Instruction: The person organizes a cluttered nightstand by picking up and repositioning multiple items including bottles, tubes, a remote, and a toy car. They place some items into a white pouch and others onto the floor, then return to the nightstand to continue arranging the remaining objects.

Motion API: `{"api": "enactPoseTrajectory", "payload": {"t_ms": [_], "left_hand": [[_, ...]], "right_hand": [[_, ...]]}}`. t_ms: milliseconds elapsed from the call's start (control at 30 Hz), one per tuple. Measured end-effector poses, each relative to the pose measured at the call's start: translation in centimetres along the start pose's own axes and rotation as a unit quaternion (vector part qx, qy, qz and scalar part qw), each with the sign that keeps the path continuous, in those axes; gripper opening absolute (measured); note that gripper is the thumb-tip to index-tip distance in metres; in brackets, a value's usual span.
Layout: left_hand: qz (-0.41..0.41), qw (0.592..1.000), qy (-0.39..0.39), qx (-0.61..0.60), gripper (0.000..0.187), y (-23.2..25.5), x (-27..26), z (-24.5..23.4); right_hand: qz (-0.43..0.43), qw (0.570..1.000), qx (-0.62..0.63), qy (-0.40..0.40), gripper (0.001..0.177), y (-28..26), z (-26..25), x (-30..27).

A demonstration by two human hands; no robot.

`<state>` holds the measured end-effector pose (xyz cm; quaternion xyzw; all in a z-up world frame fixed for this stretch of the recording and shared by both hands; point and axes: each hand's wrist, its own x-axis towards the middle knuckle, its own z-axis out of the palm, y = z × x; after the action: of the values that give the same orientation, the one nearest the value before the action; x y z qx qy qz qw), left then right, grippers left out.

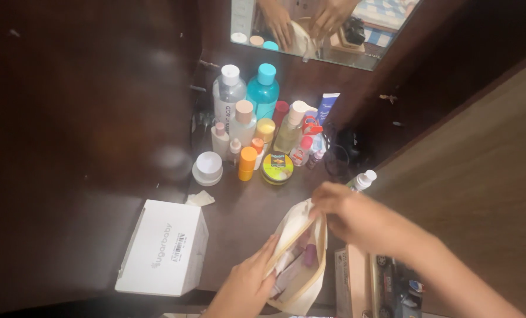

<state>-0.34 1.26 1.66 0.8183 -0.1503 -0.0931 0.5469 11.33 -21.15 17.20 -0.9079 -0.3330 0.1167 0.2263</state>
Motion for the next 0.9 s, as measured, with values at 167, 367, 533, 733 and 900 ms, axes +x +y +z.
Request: {"api": "enactPoseTrajectory", "payload": {"t_ms": [167, 367, 533, 733, 900], "left_hand": [[-0.068, 0.997, 0.029, 0.018, 0.064, 2.2, 0.8, -2.5], [-0.023, 0.986, 0.163, -0.032, 0.056, 3.0, 1.0, -3.5], [0.032, 0.977, 0.210, -0.015, 0.050, 3.8, -0.5, -2.8], [0.259, 0.933, 0.239, 0.077, 0.043, 1.4, -4.3, -1.9], [0.174, 0.967, 0.181, 0.034, 0.022, -24.0, -9.5, 4.2]], "right_hand": [[-0.046, 0.998, -0.040, -0.030, 0.032, -0.1, 1.9, -1.8], [0.036, 0.993, -0.065, -0.094, 0.020, -2.8, 0.7, -1.1], [-0.043, 0.997, -0.018, -0.060, 0.032, -3.6, 0.0, 2.0], [-0.147, 0.986, -0.023, -0.078, 0.043, -4.4, 7.2, 11.3], [-0.229, 0.963, -0.108, -0.087, 0.052, -0.8, 16.9, 17.5]]}}
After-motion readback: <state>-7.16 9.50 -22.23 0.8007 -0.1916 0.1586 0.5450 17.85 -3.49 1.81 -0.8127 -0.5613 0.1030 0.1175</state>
